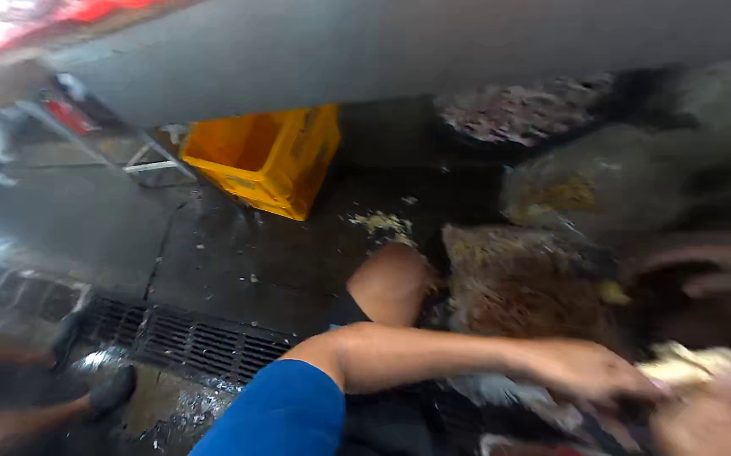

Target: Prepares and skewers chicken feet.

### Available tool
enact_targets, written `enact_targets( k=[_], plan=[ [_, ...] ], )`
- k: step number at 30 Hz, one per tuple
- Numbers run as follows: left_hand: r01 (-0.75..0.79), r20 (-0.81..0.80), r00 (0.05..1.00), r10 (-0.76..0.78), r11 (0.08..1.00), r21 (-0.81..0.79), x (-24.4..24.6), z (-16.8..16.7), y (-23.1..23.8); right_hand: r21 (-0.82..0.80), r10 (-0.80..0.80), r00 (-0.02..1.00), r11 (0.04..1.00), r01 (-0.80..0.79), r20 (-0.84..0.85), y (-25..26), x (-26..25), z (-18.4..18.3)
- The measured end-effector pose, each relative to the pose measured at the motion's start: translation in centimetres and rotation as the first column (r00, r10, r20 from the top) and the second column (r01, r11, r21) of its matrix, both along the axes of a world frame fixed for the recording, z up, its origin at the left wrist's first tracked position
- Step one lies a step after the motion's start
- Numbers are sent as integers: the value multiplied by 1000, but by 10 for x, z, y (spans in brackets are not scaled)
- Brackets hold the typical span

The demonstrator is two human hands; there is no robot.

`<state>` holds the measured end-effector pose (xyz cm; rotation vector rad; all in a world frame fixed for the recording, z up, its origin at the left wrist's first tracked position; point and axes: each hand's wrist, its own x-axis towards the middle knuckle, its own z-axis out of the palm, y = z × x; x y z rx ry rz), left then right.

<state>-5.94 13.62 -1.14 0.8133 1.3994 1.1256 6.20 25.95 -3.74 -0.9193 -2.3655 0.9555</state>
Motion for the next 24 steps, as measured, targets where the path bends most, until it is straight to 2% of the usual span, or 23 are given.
enact_targets(
  k=[3,5,7,9,12,14,16,17,19,22,24],
  plan=[
    [32,-137,990,-21,996,83,-4,7,-4,53,-2,995,999,7,-103,-1,-1,6],
    [62,-281,959,-25,990,126,-7,6,-2,-3,-8,988,1000,8,-157,1,-7,13],
    [123,-447,892,-68,988,97,-8,7,1,-46,-40,978,998,31,-207,9,-3,18],
    [152,-541,834,-110,988,34,-8,10,4,-20,-43,973,999,39,-229,16,1,20],
    [176,-602,785,-146,984,-10,-6,16,4,62,-72,973,994,88,-217,26,5,25],
    [212,-608,779,-152,977,27,-7,20,-3,60,-134,964,987,151,-230,55,22,32],
    [265,-590,795,-143,956,125,-13,15,-14,-79,-293,905,956,283,-307,95,50,46],
    [278,-586,800,-130,946,168,-17,7,-14,-155,-333,866,943,296,-373,108,60,54],
    [256,-590,802,-91,945,202,-21,-9,-7,-232,-278,839,955,187,-467,104,63,60],
    [158,-567,824,0,961,228,-21,-23,7,-311,-70,900,948,-74,-429,76,49,41],
    [42,-531,838,123,956,289,-17,-26,11,-390,-21,919,909,-146,-393,62,42,29]
  ],
)
